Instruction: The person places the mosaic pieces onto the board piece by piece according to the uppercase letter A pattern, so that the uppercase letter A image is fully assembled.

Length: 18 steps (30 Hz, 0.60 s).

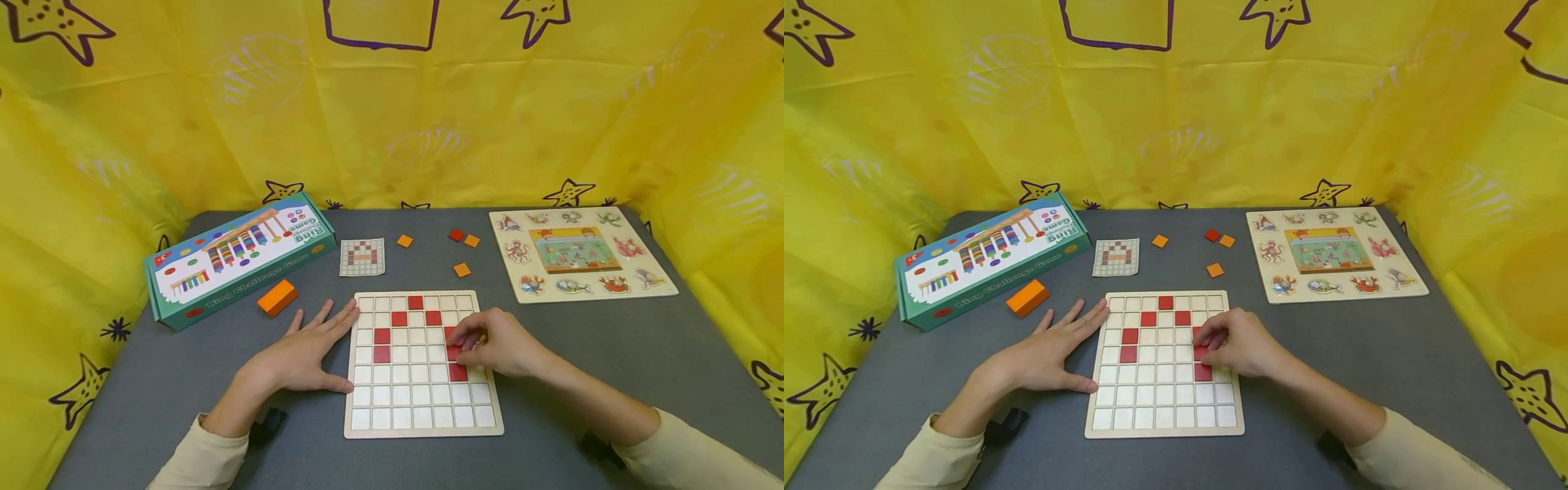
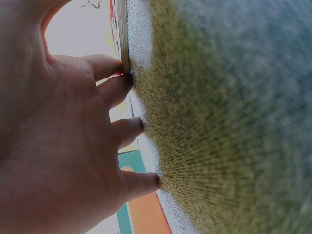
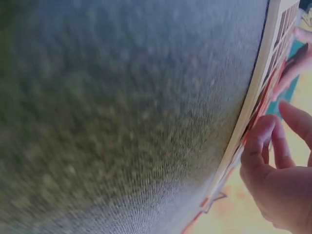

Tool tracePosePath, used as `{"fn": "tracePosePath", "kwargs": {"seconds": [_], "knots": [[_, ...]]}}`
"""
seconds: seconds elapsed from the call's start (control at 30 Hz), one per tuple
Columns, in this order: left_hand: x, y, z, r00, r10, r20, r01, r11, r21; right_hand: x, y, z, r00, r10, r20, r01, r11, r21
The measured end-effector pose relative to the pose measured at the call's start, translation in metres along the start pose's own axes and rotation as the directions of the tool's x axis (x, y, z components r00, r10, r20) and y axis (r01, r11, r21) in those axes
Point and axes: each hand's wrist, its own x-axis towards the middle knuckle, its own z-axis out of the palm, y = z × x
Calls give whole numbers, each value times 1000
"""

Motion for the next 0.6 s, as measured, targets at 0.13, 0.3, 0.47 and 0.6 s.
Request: {"fn": "tracePosePath", "kwargs": {"seconds": [0.13, 0.3, 0.47, 0.6], "knots": [[0, 1, 0, 1000, 3, 1, -3, 1000, 1, 10, 2, -7, 999, -15, -42, 15, 1000, 7], [0, 1, -1, 1000, 0, 3, 0, 1000, 3, 29, 5, -21, 992, -20, -121, 21, 1000, 11], [1, 1, 0, 1000, -8, 7, 8, 1000, 5, 53, 8, -38, 980, 11, -201, 0, 998, 55], [0, 0, 1, 1000, -8, 8, 8, 1000, 4, 72, 10, -49, 966, 54, -252, -32, 995, 89]]}}
